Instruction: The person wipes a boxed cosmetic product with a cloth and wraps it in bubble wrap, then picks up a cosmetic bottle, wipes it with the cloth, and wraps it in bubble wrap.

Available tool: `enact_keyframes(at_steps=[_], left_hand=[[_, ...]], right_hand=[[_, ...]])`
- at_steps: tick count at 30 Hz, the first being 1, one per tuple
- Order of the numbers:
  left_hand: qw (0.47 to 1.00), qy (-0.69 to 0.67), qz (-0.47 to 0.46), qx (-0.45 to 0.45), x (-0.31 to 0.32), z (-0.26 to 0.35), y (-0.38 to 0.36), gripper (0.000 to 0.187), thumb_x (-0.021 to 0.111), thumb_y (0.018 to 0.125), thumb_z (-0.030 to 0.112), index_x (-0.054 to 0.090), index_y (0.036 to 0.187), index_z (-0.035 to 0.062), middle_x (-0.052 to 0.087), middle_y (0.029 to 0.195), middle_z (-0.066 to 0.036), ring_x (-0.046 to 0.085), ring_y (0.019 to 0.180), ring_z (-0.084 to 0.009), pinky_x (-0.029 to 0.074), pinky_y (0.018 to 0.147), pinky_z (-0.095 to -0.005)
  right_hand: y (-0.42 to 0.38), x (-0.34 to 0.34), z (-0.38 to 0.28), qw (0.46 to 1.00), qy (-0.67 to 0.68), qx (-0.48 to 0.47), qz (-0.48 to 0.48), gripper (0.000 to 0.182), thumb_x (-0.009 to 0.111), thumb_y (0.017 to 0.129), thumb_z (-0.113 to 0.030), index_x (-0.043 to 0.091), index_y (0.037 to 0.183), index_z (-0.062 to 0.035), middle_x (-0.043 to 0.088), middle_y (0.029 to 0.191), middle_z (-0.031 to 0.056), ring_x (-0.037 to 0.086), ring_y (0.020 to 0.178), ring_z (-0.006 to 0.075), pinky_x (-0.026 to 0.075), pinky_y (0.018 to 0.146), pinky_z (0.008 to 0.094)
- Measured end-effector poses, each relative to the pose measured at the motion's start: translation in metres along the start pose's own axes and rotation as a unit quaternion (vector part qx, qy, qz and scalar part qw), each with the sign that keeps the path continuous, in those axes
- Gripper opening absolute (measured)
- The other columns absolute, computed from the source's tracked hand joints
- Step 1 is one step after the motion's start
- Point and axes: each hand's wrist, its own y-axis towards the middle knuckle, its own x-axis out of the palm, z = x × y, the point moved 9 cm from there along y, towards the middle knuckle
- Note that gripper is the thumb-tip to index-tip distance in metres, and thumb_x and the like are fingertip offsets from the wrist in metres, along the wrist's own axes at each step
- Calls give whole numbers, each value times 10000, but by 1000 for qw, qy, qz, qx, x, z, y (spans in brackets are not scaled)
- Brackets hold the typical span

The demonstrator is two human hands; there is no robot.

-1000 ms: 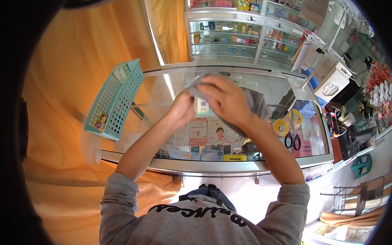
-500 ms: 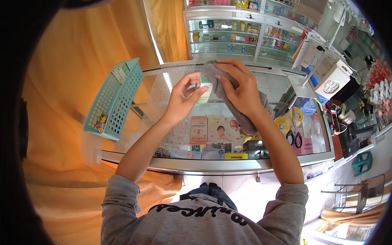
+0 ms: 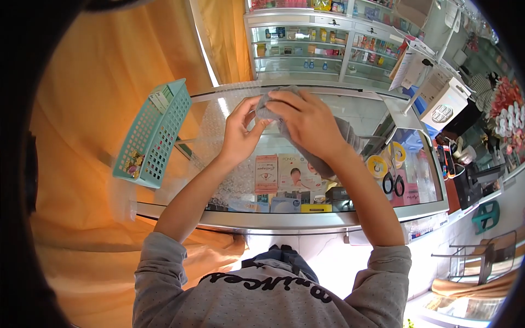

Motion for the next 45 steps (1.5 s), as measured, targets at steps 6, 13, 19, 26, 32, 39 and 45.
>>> enact_keyframes(at_steps=[6, 13, 19, 26, 32, 39, 45], left_hand=[[969, -191, 45, -150, -7, -19, 1, 427, 580, 932, 209, 432, 1267, -9, 540, 1144, -95, 565, 1020, -155, 481, 890, -288], [845, -377, 100, -366, -9, -64, -14, 456, 509, 947, 391, 474, 1200, 13, 570, 1122, -101, 586, 1035, -185, 502, 926, -324], [801, -441, 45, -402, 2, -76, -23, 432, 510, 952, 355, 480, 1182, -8, 564, 1108, -121, 630, 962, -236, 565, 811, -280], [801, -444, 108, -387, -1, -61, -20, 397, 585, 916, 299, 495, 1159, -1, 549, 1074, -110, 639, 890, -212, 585, 743, -235], [856, -340, 82, -381, -13, -56, -19, 553, 605, 891, 403, 465, 1232, -9, 487, 1128, -86, 620, 946, -233, 557, 782, -252], [918, -193, 87, -335, -15, -43, -16, 558, 610, 870, 478, 555, 1174, 14, 611, 967, -46, 622, 793, -130, 515, 702, -224], [879, -303, 17, -368, 27, -41, -30, 486, 446, 965, 454, 527, 1224, 51, 619, 1041, -52, 593, 896, -133, 486, 831, -310]], right_hand=[[-12, -4, 32, 998, -6, 67, 1, 278, 573, 760, 8, 629, 1022, -65, 623, 1086, 59, 598, 937, 287, 492, 802, 383], [-7, -18, 1, 994, 26, 11, 107, 357, 611, 710, 18, 635, 1055, -75, 623, 1108, 73, 607, 929, 282, 498, 782, 350], [-14, 17, -27, 996, -63, -63, 7, 397, 656, 657, -10, 646, 1044, -99, 616, 1131, 65, 606, 900, 258, 501, 759, 351], [-14, -12, 0, 995, 36, -7, 97, 396, 636, 675, 27, 640, 1056, -79, 604, 1157, 67, 601, 883, 278, 500, 765, 348], [-12, 4, 8, 994, 84, 42, 58, 368, 602, 725, 41, 626, 1080, -53, 618, 1132, 109, 600, 995, 317, 490, 843, 370], [-12, 5, 5, 985, 148, 66, 61, 338, 612, 755, 21, 626, 1085, -51, 610, 1133, 114, 593, 1017, 315, 482, 866, 363], [-13, 15, 10, 986, 139, 84, 49, 339, 609, 751, 34, 635, 1077, -59, 571, 1178, 115, 589, 1011, 312, 485, 852, 350]])
